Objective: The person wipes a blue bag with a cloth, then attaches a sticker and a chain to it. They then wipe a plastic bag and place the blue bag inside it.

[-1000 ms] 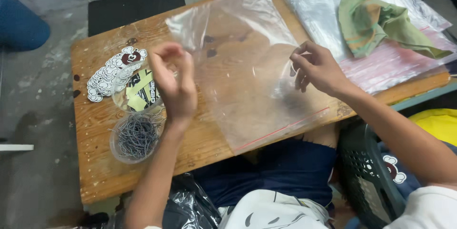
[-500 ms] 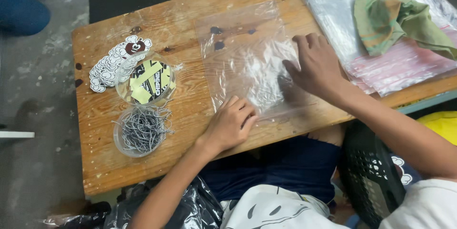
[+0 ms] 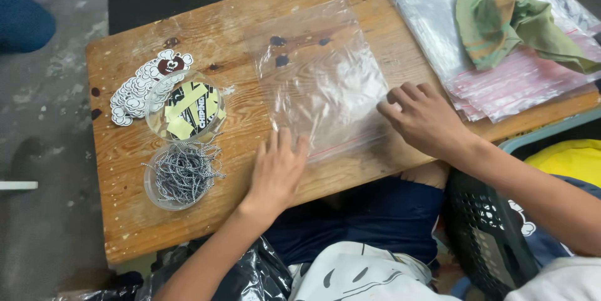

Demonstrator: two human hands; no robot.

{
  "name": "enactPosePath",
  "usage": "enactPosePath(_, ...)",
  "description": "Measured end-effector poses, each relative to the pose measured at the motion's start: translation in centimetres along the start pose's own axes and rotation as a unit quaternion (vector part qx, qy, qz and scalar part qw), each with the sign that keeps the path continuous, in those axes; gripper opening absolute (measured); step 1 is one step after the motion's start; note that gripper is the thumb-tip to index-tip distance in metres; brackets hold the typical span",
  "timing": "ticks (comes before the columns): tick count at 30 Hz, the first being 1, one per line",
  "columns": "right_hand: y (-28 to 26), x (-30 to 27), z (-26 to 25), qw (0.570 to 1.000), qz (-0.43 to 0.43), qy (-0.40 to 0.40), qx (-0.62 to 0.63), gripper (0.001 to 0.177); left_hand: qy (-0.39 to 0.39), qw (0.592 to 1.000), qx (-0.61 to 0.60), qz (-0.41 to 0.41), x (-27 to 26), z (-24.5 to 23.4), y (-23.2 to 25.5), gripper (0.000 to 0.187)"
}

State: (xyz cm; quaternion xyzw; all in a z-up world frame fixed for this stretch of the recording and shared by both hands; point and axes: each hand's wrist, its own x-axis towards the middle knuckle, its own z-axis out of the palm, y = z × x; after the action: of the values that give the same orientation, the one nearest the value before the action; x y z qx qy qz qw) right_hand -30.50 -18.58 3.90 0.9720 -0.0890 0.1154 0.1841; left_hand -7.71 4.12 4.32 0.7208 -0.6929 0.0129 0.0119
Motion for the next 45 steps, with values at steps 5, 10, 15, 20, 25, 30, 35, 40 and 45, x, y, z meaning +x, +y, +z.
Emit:
enactPosePath(5, 0.1, -1.1, -1.1, 0.995, 0.041, -0.021, 0.083, 0.039, 0.112, 0.993, -0.048, 0.004, -0.7, 0.6, -0.1, 0.045)
enactPosePath(10, 0.8, -3.0, -4.9, 0.959, 0.11, -0.097, 0.242, 0.063, 0.09, 0.982, -0.164, 0.003, 0.1, -3.7, 1.8, 0.051)
enactPosePath(15, 2.4, -11.5, -9.9, 0.914, 0.214, -0.084, 0.334, 0.04, -0.105, 0.993, 0.059, 0.011, 2.5, -4.8, 4.1, 0.081)
enactPosePath(20, 2.8, -25.4, -12.7, 0.837, 0.473, -0.157, 0.224, 0.036, 0.004, 0.981, -0.04, 0.191, 7.0, -6.2, 9.2, 0.064)
enactPosePath(25, 1.2, -35.1, -14.1, 0.617, 0.688, -0.372, 0.085, 0.056, -0.005, 0.882, -0.295, 0.368, 12.6, -6.4, 20.4, 0.022)
enactPosePath(30, -0.8, -37.4, -13.8, 0.514, 0.787, -0.308, 0.151, 0.059, -0.242, 0.877, -0.203, 0.36, 19.2, 0.9, 33.5, 0.033)
enactPosePath(35, -0.7, -40.2, -13.2, 0.487, 0.8, -0.31, 0.166, 0.064, -0.459, 0.846, 0.009, 0.272, 22.7, 3.3, 39.0, 0.063)
enactPosePath(40, -1.1, -43.6, -11.1, 0.514, 0.795, -0.261, 0.19, 0.05, -0.489, 0.837, -0.084, 0.23, 24.2, 4.4, 38.8, 0.087)
enactPosePath(45, -0.4, -44.7, -11.2, 0.508, 0.842, -0.131, 0.124, 0.038, -0.376, 0.813, -0.425, 0.134, 24.0, -1.6, 38.0, 0.018)
